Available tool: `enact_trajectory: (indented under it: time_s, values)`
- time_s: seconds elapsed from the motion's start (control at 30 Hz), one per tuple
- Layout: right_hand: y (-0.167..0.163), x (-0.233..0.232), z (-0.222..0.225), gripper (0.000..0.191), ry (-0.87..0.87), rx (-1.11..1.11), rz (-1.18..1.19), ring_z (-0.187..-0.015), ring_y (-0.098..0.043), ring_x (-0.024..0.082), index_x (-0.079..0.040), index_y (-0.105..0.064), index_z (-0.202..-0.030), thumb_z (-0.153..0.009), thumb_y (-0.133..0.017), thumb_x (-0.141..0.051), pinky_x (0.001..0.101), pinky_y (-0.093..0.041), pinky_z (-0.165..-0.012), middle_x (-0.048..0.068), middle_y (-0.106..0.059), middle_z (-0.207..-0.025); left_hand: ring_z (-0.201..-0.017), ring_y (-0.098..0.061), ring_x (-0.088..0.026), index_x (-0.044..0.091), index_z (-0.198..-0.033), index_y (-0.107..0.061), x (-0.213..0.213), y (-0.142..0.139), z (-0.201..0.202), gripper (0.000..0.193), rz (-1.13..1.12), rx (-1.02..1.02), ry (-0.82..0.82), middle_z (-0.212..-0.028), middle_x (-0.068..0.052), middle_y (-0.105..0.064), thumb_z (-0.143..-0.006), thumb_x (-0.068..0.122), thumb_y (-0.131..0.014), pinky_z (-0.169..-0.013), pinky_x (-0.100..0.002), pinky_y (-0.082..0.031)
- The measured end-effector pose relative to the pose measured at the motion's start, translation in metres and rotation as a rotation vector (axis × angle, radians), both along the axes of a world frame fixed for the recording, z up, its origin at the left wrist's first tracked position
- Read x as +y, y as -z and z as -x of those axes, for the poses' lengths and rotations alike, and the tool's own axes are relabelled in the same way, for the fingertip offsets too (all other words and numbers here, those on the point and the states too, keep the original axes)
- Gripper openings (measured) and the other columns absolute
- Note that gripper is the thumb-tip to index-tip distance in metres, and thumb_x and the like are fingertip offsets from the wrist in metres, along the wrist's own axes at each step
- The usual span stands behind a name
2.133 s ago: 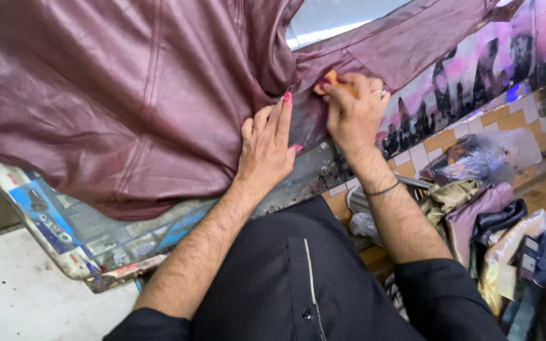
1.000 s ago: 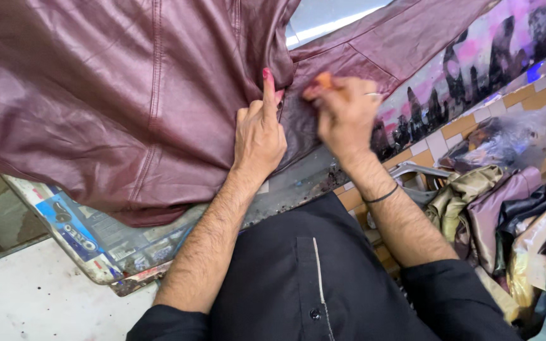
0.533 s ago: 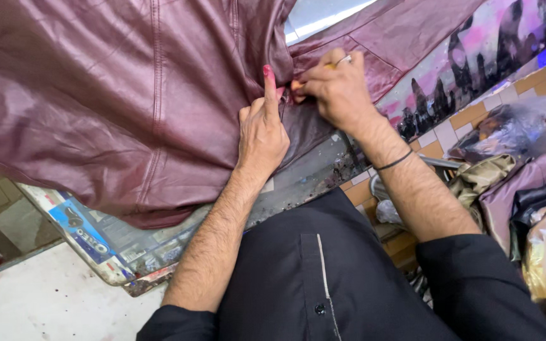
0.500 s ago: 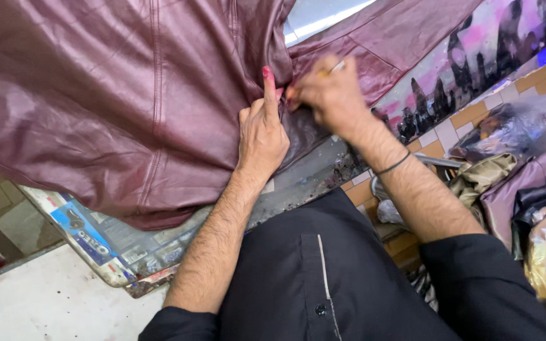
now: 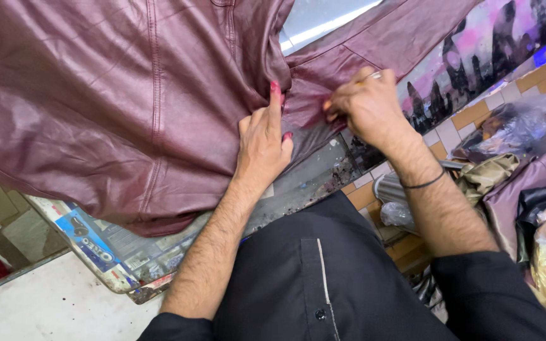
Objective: The person applies dark red dye to a maroon leather jacket laid on a work table, rubbing the dye into seams, edges and sleeves with a small sponge applicator. They reposition the jacket and smooth the sleeve with their hand to reach new sections along the arm and shoulder.
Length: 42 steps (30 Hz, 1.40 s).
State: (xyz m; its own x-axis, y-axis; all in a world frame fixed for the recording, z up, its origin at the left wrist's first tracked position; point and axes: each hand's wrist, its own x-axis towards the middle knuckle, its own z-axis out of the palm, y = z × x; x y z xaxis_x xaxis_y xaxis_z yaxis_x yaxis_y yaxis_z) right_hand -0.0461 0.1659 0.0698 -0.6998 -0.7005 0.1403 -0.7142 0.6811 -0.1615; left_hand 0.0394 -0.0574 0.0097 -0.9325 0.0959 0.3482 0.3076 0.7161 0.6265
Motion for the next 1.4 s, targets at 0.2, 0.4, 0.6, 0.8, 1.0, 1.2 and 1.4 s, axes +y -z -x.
enact_trajectory:
  time_s: [0.2, 0.4, 0.6, 0.8, 1.0, 1.2, 1.4]
  values:
    - [0.031, -0.031, -0.029, 0.025, 0.066, 0.238, 0.198, -0.103, -0.055, 0.024, -0.019, -0.079, -0.112, -0.089, -0.071, -0.013, 0.044, -0.036, -0.086, 0.003, -0.066, -0.116, -0.123, -0.052, -0.027, 0.003, -0.163, -0.01, 0.006, -0.002, -0.009, 0.11, 0.119, -0.036, -0.074, -0.145, -0.008, -0.056, -0.075, 0.008, -0.076, -0.104, -0.05, -0.034]
    - [0.049, -0.048, -0.029, 0.022, 0.227, 0.219, 0.326, -0.101, -0.053, 0.027, -0.017, -0.077, -0.112, -0.091, -0.073, -0.014, 0.0448, -0.036, -0.083, 0.005, -0.06, -0.108, -0.125, -0.05, -0.028, 0.003, -0.164, -0.01, 0.005, -0.001, -0.01, 0.112, 0.082, -0.039, -0.079, -0.144, -0.008, -0.056, -0.076, 0.01, -0.079, -0.107, -0.05, -0.034]
    - [0.054, -0.044, -0.021, 0.027, 0.169, 0.223, 0.264, -0.106, -0.054, 0.025, -0.022, -0.079, -0.11, -0.089, -0.069, -0.007, 0.0439, -0.037, -0.086, 0.0, -0.065, -0.113, -0.126, -0.05, -0.028, 0.002, -0.163, -0.012, 0.007, 0.002, -0.009, 0.111, 0.104, -0.05, -0.081, -0.141, -0.009, -0.057, -0.076, 0.012, -0.079, -0.107, -0.05, -0.033]
    - [0.033, -0.002, -0.005, 0.025, -0.131, 0.066, 0.143, -0.11, -0.057, 0.022, -0.021, -0.081, -0.11, -0.089, -0.071, -0.013, 0.0422, -0.039, -0.09, -0.007, -0.07, -0.119, -0.13, -0.048, -0.029, 0.0, -0.163, -0.012, 0.007, -0.006, -0.009, 0.112, 0.142, -0.081, -0.055, -0.142, -0.012, -0.055, -0.077, 0.022, -0.08, -0.108, -0.051, -0.032]
    - [0.023, 0.026, -0.036, 0.028, 0.124, 0.231, 0.085, -0.113, -0.055, 0.026, -0.018, -0.081, -0.116, -0.092, -0.07, -0.009, 0.0414, -0.041, -0.095, 0.004, -0.065, -0.131, -0.137, -0.041, -0.033, -0.001, -0.159, -0.016, 0.013, -0.016, -0.014, 0.118, 0.22, -0.115, -0.04, -0.15, -0.016, -0.048, -0.072, 0.038, -0.086, -0.114, -0.06, -0.025]
    - [0.043, 0.025, -0.045, 0.03, 0.317, 0.233, 0.141, -0.115, -0.056, 0.026, -0.023, -0.08, -0.109, -0.088, -0.069, -0.004, 0.0437, -0.038, -0.092, 0.006, -0.066, -0.13, -0.14, -0.04, -0.032, -0.001, -0.16, -0.017, 0.014, -0.015, -0.016, 0.119, 0.255, -0.144, -0.05, -0.155, -0.013, -0.044, -0.073, 0.042, -0.086, -0.117, -0.062, -0.023]
    - [0.052, 0.004, -0.024, 0.016, -0.01, 0.293, 0.191, -0.111, -0.056, 0.019, -0.024, -0.079, -0.107, -0.092, -0.076, -0.018, 0.0421, -0.037, -0.092, -0.002, -0.067, -0.126, -0.139, -0.04, -0.032, -0.001, -0.159, -0.017, 0.016, -0.014, -0.014, 0.12, 0.26, -0.126, -0.042, -0.154, -0.017, -0.046, -0.071, 0.041, -0.086, -0.114, -0.063, -0.023]
